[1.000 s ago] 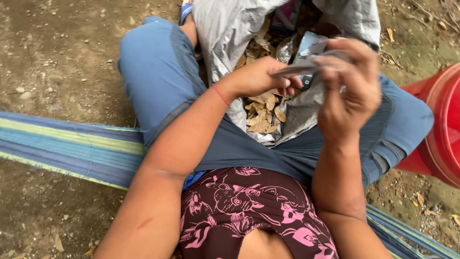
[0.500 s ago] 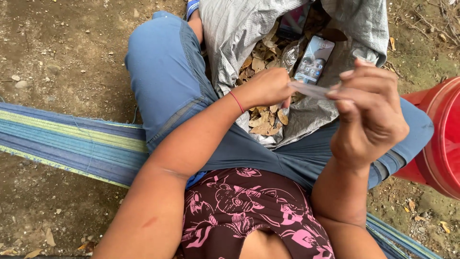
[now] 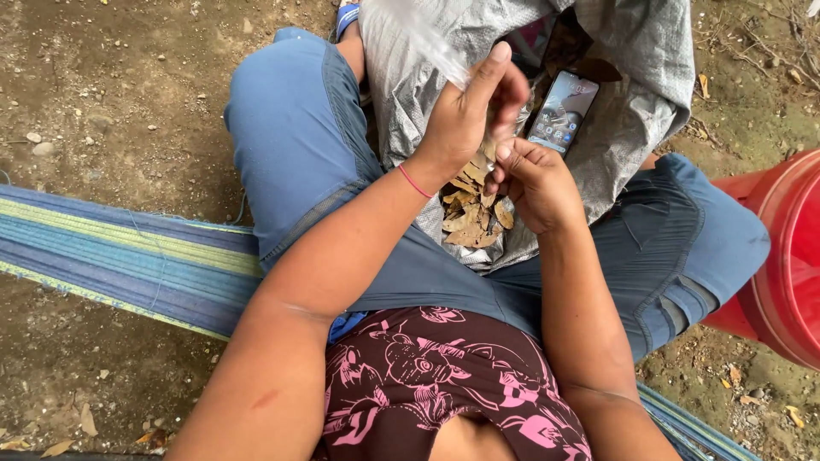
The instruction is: Packing dried leaves into small plastic sleeves while sitting in a hammock.
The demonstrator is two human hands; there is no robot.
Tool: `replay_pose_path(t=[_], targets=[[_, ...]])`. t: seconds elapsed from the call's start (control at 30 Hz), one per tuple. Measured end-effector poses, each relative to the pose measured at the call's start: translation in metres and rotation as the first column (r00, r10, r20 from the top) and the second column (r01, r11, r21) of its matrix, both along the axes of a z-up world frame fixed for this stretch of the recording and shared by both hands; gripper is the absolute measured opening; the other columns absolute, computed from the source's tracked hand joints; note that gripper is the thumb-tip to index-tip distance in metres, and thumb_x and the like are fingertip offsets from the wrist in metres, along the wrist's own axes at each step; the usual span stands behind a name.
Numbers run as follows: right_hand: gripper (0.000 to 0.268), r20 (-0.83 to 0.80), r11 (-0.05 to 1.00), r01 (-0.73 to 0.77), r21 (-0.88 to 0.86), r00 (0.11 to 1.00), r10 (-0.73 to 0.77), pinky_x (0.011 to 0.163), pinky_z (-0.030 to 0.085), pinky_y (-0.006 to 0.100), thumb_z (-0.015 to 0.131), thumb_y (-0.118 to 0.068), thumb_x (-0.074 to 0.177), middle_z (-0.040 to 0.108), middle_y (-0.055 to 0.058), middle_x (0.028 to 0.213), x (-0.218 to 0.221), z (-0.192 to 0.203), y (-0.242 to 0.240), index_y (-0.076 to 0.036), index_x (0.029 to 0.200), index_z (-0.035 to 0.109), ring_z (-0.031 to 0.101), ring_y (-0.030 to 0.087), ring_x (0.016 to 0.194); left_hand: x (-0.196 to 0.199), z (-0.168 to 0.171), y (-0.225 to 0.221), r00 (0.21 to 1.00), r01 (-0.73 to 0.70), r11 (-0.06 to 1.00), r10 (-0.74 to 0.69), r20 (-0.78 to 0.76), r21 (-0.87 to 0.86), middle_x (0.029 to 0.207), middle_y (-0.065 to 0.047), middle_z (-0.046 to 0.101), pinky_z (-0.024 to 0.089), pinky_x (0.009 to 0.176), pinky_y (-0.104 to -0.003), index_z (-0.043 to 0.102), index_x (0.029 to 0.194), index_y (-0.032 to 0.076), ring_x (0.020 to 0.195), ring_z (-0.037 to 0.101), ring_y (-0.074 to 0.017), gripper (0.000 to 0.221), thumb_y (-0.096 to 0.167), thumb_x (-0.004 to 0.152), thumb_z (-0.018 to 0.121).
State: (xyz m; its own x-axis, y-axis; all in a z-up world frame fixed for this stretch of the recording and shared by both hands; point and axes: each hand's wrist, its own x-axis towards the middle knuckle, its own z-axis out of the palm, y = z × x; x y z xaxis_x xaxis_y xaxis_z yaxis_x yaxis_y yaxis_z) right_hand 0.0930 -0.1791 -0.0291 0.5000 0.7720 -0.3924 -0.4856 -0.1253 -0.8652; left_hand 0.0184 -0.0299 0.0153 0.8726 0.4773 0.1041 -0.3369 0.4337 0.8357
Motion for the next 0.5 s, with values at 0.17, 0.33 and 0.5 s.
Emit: replay_pose_path(t=[0.17, 0.33, 0.5], targets=[[0.032, 0.14, 0.979, 0.204, -0.002, 0.97, -0.201, 0.077, 0.057, 0.029, 0.056, -0.034, 0.103, 0.068, 0.005, 0.099, -0.003, 0.024, 0.007, -0.009, 0.119, 0.067, 0.065, 0.016, 0.086, 0.003, -0.012, -0.001, 0.956, 0.133, 0.964, -0.064, -0.285, 0.231, 0.052, 0.003, 0.051, 0.051, 0.053, -0.025, 0.055, 0.061, 0.016, 0.044, 0.052, -0.0108, 0.056, 0.061, 0.092, 0.044], [0.025, 0.694, 0.964, -0.052, 0.259, 0.705, -0.148, 0.074, 0.065, 0.04, 0.063, -0.019, 0.106, 0.058, 0.016, 0.132, 0.021, 0.006, -0.01, 0.002, 0.1, 0.076, 0.04, 0.028, 0.139, 0.005, -0.047, -0.011, 0.778, 0.593, 0.672, -0.334, -0.532, 0.444, 0.066, 0.003, 0.059, 0.056, 0.061, -0.032, 0.065, 0.119, -0.001, 0.056, 0.058, -0.0111, 0.033, 0.021, 0.108, 0.045], [0.014, 0.066, 0.813, 0.423, 0.401, 0.871, -0.486, 0.074, 0.064, 0.036, 0.066, -0.013, 0.104, 0.056, 0.007, 0.075, 0.058, -0.028, -0.03, 0.001, 0.108, 0.066, 0.069, 0.025, 0.074, 0.006, -0.02, -0.006, 0.934, 0.354, 0.877, -0.316, -0.165, 0.326, 0.061, 0.004, 0.05, 0.048, 0.051, -0.019, 0.059, 0.091, 0.007, 0.048, 0.05, -0.0072, 0.031, 0.03, 0.109, 0.048]])
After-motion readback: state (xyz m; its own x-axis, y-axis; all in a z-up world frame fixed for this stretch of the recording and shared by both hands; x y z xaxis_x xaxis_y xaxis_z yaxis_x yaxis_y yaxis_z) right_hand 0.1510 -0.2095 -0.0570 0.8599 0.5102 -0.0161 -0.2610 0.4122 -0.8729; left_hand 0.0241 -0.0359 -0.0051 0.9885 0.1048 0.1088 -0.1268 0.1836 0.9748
